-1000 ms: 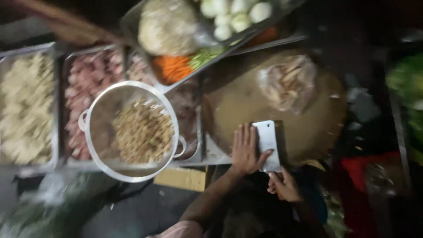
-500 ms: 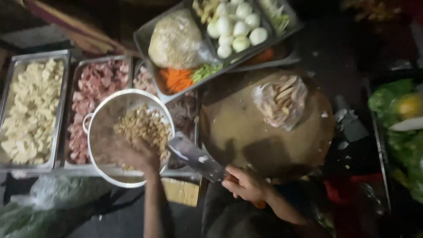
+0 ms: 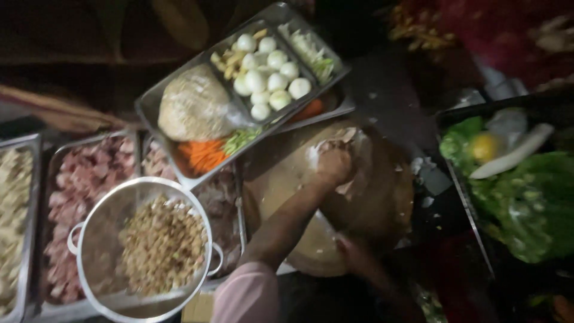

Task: The person chops a light-colored vegetable on a round wooden cutting board using a large cleaver. They repeatedly gather the chopped pieces and transfer them into a metal strainer placed over a tray of raw meat. The workspace includes trays of various ingredients such as onions, carrots, and noodles.

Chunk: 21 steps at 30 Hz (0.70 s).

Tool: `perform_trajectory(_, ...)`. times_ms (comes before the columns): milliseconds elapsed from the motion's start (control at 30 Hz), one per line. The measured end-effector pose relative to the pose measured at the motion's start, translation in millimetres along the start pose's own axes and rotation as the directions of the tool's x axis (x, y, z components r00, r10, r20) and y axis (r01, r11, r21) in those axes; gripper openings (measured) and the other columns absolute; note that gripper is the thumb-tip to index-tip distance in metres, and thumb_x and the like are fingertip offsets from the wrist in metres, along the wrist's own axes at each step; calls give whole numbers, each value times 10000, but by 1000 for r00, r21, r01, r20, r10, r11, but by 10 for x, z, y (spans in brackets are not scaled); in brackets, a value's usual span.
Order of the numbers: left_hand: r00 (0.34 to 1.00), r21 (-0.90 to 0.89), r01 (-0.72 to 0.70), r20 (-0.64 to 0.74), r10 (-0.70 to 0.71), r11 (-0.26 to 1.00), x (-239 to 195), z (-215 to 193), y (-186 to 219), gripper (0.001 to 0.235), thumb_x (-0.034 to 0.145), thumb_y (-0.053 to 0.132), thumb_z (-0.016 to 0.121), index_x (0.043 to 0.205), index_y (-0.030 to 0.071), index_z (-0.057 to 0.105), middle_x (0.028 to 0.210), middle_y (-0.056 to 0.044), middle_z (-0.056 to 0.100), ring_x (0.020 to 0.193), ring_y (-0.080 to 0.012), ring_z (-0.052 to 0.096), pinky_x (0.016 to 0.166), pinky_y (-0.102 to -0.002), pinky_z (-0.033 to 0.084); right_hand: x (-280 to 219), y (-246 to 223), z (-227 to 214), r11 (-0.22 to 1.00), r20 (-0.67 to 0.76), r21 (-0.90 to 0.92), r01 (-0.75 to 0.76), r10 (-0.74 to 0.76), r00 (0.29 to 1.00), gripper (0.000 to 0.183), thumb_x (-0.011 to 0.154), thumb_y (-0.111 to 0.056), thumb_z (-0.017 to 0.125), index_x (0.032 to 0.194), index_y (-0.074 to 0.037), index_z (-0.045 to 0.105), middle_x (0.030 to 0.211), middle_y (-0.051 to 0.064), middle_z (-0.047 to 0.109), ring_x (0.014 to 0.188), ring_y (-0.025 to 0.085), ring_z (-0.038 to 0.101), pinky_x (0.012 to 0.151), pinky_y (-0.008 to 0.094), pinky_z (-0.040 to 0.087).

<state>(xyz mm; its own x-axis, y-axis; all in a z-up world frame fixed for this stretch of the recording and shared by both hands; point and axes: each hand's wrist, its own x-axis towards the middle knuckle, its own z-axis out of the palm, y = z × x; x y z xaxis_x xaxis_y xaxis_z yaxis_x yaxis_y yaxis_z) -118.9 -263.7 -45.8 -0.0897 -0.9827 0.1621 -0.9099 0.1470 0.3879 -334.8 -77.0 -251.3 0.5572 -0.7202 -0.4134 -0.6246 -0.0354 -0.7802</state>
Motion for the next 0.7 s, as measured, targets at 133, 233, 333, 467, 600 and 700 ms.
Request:
perform_trajectory(133,848,446,25,465,-255,895,315,323,171,779,958,584,460,1564,112,333,1534,-207,359,1263,-429,450,937,-580,429,-124,-438,-140,987,-40,-148,-67,61,997,397,901,-370,587,1249,-180,601,980,56,752,864,253,719,818,407,530)
perform_trajectory(233,834,511,51,451,-318,858,466,989,-35,840,970,485,434,1639,85,121,1616,-156,178,1217,-450,440,757,-564,484,-282,-1105,-455,968,3,-250,-35,37,999,256,886,-369,549,1044,-167,545,786,84,693,726,325,693,682,460,499)
perform_trajectory(333,837,487,-13,483,-257,873,455,960,-57,657,1026,326,370,1632,159,176,1681,-161,111,1243,-487,421,765,-593,498,-319,-1285,-570,968,3,-251,6,-5,1000,218,884,-372,528,958,-166,535,766,101,683,734,356,689,679,486,488)
perform_trajectory(467,781,445,-73,583,-227,893,474,479,17,631,1062,231,335,1649,138,122,1722,-77,48,1545,-504,-12,740,-765,531,-329,-1369,-595,987,-13,-160,-8,6,1000,181,846,-287,542,807,-135,452,660,61,547,626,266,580,644,448,437)
perform_trajectory(600,824,499,-61,513,-239,864,331,427,29,822,989,364,505,1656,150,75,1635,-112,183,1260,-455,461,639,-532,596,-396,-1510,-708,980,2,-188,69,-70,998,169,891,-250,539,774,-162,455,618,23,497,555,213,540,595,420,416)
perform_trajectory(700,829,343,29,516,-214,939,242,715,-98,679,983,340,381,1640,300,215,1719,96,93,1389,-513,243,898,-715,420,-349,-1286,-565,974,-23,-204,96,-103,994,174,883,-294,543,844,-137,481,695,93,605,653,337,640,635,497,422)
